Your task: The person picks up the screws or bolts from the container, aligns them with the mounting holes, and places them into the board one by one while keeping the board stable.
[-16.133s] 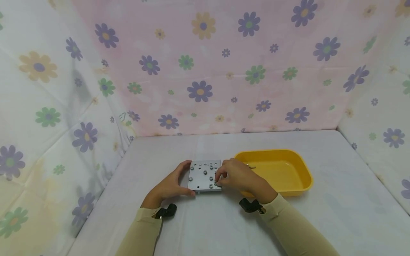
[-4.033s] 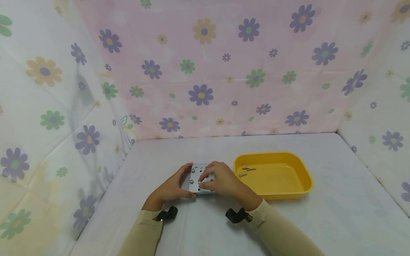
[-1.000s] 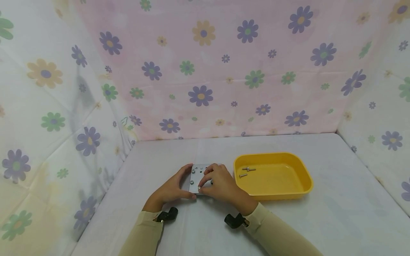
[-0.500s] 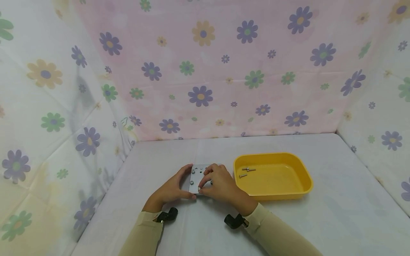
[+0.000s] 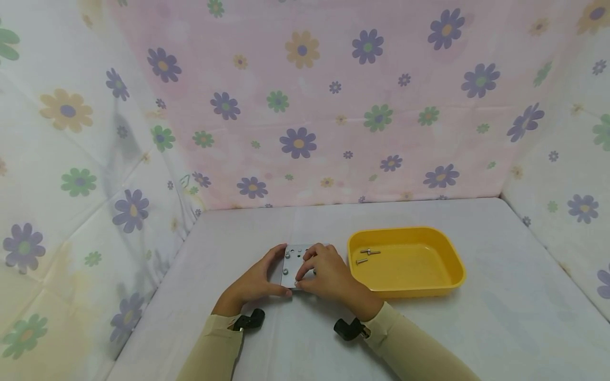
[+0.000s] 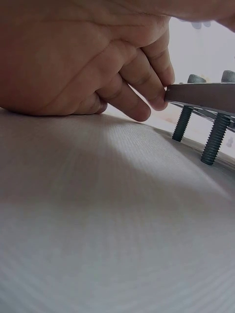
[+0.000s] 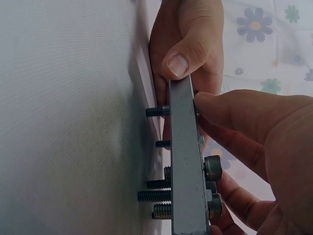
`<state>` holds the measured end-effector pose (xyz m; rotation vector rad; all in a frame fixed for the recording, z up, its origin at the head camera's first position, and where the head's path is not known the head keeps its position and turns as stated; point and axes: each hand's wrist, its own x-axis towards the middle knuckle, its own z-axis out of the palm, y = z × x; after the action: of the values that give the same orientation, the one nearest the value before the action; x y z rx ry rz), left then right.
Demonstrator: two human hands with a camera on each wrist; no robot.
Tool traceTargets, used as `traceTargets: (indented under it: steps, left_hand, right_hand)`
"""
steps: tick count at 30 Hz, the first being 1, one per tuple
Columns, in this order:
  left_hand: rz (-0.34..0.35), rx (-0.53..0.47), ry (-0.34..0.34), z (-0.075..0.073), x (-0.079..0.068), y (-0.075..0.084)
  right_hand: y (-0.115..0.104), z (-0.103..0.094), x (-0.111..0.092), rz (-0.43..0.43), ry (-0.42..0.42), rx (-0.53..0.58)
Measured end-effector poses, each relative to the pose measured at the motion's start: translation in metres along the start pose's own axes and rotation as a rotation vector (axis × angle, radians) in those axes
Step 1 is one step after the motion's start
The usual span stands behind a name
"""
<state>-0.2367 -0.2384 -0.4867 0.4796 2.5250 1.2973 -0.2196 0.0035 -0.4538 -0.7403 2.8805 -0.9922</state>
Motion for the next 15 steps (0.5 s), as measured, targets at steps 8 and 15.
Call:
traceTargets:
  steps: [8, 15]
  left_hand:
    - [-0.005, -0.003, 0.005, -0.0002, 0.0012, -0.0022]
    - [-0.008, -0.009, 0.002, 0.0007, -0.0002, 0.0002]
  right_hand:
    - [-0.0002, -0.0006, 0.0001, -0.001, -0.003, -0.010]
    - [-0.0015, -0.0019, -0.0007, 0.000, -0.011, 0.004]
